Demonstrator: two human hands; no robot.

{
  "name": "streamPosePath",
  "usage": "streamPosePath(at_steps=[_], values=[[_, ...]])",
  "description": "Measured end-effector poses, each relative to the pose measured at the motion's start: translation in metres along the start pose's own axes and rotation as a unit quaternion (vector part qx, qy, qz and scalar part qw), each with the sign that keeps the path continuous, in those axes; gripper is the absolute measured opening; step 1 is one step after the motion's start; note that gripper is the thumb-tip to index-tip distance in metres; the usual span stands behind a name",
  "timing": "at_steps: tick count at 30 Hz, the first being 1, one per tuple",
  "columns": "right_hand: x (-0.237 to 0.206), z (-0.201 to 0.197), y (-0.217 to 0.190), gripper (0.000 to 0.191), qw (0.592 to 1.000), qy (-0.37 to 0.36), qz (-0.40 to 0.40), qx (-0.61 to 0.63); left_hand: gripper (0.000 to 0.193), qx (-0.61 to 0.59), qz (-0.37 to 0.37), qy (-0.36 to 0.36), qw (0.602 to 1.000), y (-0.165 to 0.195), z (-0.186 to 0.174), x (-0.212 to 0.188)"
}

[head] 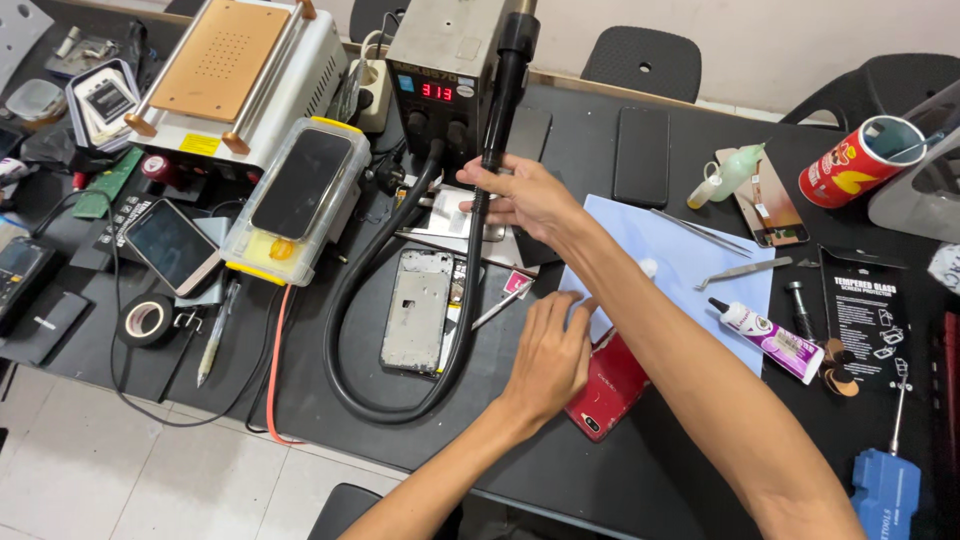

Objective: The person uses a heat gun to apply heat to the back of a red smartphone while holding a metal pry tool against the device. They then use the pry tool to separate the back cover from the phone's frame.

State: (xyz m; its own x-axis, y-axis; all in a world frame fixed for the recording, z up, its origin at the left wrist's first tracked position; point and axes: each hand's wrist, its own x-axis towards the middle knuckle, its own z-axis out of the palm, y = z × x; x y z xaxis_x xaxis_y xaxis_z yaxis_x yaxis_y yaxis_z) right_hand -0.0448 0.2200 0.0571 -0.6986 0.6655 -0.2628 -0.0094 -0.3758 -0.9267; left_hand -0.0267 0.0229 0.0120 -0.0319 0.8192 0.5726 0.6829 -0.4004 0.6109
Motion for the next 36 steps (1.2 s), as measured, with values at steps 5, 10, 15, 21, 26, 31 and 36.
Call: streamPosePath(at_steps=[5,10,15,21,26,31,36], values=[[-0.002,0.004,0.013,0.046,1.000,0.016,-0.011,-0.022,0.031,0.016,0.005,-0.020,1.000,-0.001,0.002,-0.002],[-0.019,0.007,0.011,0.046,0.997,0.030,-0.020,-0.065,0.035,0.025,0.008,-0.030,0.999,-0.003,0.000,-0.002],[-0.099,-0.020,0.003,0.044,0.954,0.098,-0.165,-0.231,0.031,0.015,-0.040,-0.046,0.998,0.008,-0.004,-0.003],[-0.250,-0.058,0.036,0.029,0.958,0.170,-0.139,-0.186,0.048,0.025,-0.039,-0.084,0.995,0.038,-0.009,0.001],[-0.321,-0.057,0.085,0.041,0.978,0.206,-0.005,-0.024,0.079,0.064,-0.057,-0.154,0.984,0.055,-0.001,0.008],[-0.349,-0.044,0.114,0.052,0.969,0.158,0.071,0.175,0.096,0.128,-0.074,-0.194,0.970,0.061,0.011,0.009],[-0.342,-0.050,0.115,0.054,0.951,0.182,0.035,0.248,0.096,0.158,-0.090,-0.204,0.962,0.063,0.021,0.011]])
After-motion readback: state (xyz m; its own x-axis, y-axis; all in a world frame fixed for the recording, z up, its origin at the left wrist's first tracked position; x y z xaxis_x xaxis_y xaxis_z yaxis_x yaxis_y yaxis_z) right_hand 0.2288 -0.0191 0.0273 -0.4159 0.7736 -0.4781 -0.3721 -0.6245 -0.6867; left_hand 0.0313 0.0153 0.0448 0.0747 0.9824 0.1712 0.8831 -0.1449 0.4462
